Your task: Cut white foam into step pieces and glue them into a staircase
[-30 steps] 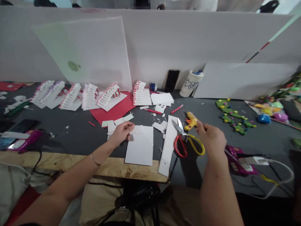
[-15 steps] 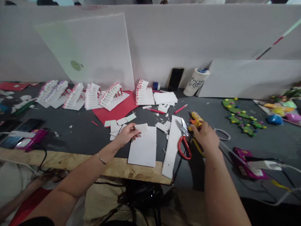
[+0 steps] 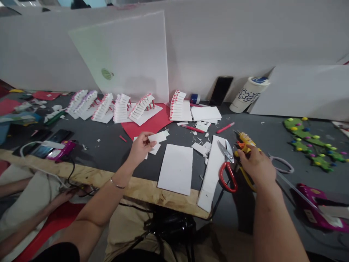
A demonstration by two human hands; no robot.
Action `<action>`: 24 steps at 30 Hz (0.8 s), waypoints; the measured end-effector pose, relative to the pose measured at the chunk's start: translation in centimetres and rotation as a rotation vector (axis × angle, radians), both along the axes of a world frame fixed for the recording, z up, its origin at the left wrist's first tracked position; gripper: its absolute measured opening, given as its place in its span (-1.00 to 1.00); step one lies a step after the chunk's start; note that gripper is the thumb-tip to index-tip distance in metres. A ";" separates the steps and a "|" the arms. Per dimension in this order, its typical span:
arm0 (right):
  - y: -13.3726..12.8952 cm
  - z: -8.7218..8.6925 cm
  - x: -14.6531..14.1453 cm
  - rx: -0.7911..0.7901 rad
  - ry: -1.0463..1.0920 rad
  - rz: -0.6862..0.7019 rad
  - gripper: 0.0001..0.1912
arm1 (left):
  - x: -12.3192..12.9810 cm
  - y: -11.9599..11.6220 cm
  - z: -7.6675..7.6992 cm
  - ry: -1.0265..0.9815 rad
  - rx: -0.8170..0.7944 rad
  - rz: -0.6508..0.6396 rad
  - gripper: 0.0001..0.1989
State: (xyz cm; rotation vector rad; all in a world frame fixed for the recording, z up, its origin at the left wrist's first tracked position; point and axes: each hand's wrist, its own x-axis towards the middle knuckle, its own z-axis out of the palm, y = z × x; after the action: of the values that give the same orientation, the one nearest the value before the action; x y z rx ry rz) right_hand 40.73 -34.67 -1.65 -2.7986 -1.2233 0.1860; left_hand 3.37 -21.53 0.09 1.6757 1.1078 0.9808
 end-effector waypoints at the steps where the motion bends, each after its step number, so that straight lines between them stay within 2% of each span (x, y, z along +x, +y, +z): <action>1: 0.0 0.0 0.0 0.007 -0.004 0.003 -0.32 | -0.3 -0.1 0.2 0.014 0.000 0.027 -0.77; 3: -0.1 -0.1 -0.1 0.021 -0.022 0.012 -0.32 | -0.5 -1.1 0.4 0.072 -0.008 0.015 -0.84; 7: -0.3 -0.3 -0.2 0.021 -0.048 0.040 -0.36 | 0.7 -4.5 -0.3 0.206 -0.059 -0.185 -0.83; 9: -0.4 -0.4 -0.1 0.023 -0.048 0.050 -0.37 | 1.2 -5.5 -0.7 0.323 0.049 -0.283 -0.81; 11: -0.5 -0.5 0.1 0.020 -0.043 0.054 -0.38 | 1.2 -5.5 -0.8 0.502 0.236 -0.246 -0.79; 13: -0.5 -0.4 0.2 0.011 -0.035 0.057 -0.38 | 0.8 -4.7 -0.5 0.738 0.385 -0.110 -0.79; 15: -0.4 -0.2 0.1 -0.001 -0.036 0.062 -0.39 | 0.4 -3.6 -0.1 0.979 0.439 -0.008 -0.76; 17: -0.3 0.0 0.0 -0.009 -0.040 0.064 -0.39 | 0.2 -2.6 0.1 1.143 0.453 0.016 -0.69; 20: -0.2 0.4 -0.4 0.001 -0.033 0.061 -0.39 | 0.2 -1.8 0.1 1.227 0.459 0.010 -0.67; 24: -0.3 0.6 -0.6 0.018 -0.019 0.056 -0.42 | 0.6 -1.9 0.3 1.175 0.410 0.001 -0.74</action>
State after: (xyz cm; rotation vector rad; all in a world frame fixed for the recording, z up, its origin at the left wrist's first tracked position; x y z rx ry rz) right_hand 40.10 -34.92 -1.05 -2.7590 -1.3009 0.1521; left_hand 3.94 -23.39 0.41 2.6994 1.6778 0.1124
